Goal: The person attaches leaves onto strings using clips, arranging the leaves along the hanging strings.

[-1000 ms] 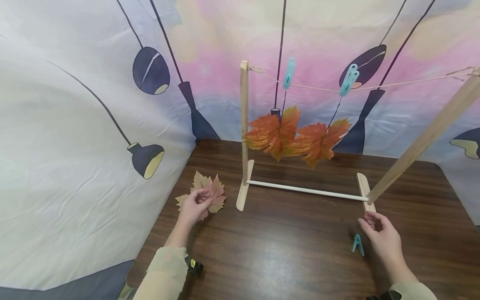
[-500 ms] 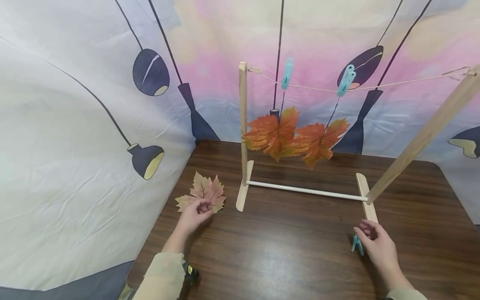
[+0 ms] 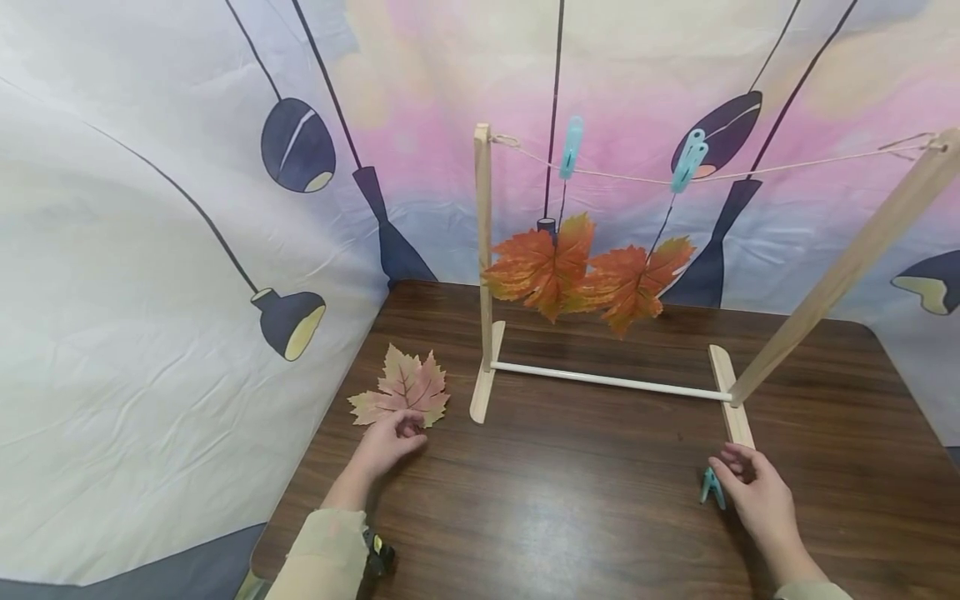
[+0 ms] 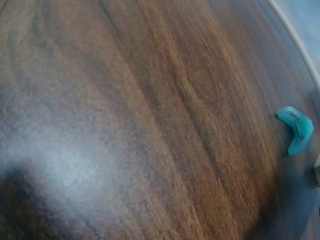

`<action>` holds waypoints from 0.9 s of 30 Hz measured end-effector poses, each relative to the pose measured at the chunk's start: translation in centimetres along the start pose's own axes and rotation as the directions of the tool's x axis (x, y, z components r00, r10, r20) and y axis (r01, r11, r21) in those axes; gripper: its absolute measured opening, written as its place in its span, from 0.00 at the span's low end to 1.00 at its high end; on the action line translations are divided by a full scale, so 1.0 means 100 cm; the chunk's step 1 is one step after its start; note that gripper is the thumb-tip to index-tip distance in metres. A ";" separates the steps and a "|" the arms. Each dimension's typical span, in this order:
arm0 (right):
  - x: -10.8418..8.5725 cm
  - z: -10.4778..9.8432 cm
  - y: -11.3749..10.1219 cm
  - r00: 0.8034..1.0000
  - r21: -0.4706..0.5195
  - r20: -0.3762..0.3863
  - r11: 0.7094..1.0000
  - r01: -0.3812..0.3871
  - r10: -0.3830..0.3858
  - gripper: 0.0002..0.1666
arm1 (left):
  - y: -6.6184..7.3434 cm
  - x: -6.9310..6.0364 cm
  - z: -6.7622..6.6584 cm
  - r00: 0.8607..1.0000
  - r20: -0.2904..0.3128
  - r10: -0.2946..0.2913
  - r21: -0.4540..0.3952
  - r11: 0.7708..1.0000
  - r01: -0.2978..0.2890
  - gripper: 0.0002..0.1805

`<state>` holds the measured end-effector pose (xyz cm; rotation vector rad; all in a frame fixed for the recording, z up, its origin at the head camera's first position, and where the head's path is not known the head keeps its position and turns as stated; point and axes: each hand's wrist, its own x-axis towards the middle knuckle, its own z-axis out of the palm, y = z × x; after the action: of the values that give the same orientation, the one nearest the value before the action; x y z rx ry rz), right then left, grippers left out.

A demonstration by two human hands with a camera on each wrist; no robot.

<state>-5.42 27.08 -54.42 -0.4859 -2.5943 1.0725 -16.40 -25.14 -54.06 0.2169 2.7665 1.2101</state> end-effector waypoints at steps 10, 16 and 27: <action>0.000 0.000 0.002 1.000 -0.014 0.028 1.000 -0.013 0.013 0.24 | -0.006 -0.003 -0.001 0.988 0.095 0.119 0.015 0.993 -0.121 0.17; 0.000 0.000 0.002 1.000 -0.016 0.026 1.000 -0.012 0.013 0.24 | -0.007 -0.004 0.000 0.986 0.121 0.118 0.029 0.992 -0.123 0.17; 0.000 0.002 0.005 0.998 -0.002 0.032 0.999 0.051 -0.051 0.22 | -0.008 -0.004 0.004 0.981 0.114 0.158 0.103 0.980 -0.169 0.15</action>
<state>-5.39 27.29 -54.91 -0.4039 -2.6210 1.0683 -16.01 -25.46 -54.96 0.5134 2.7714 1.0435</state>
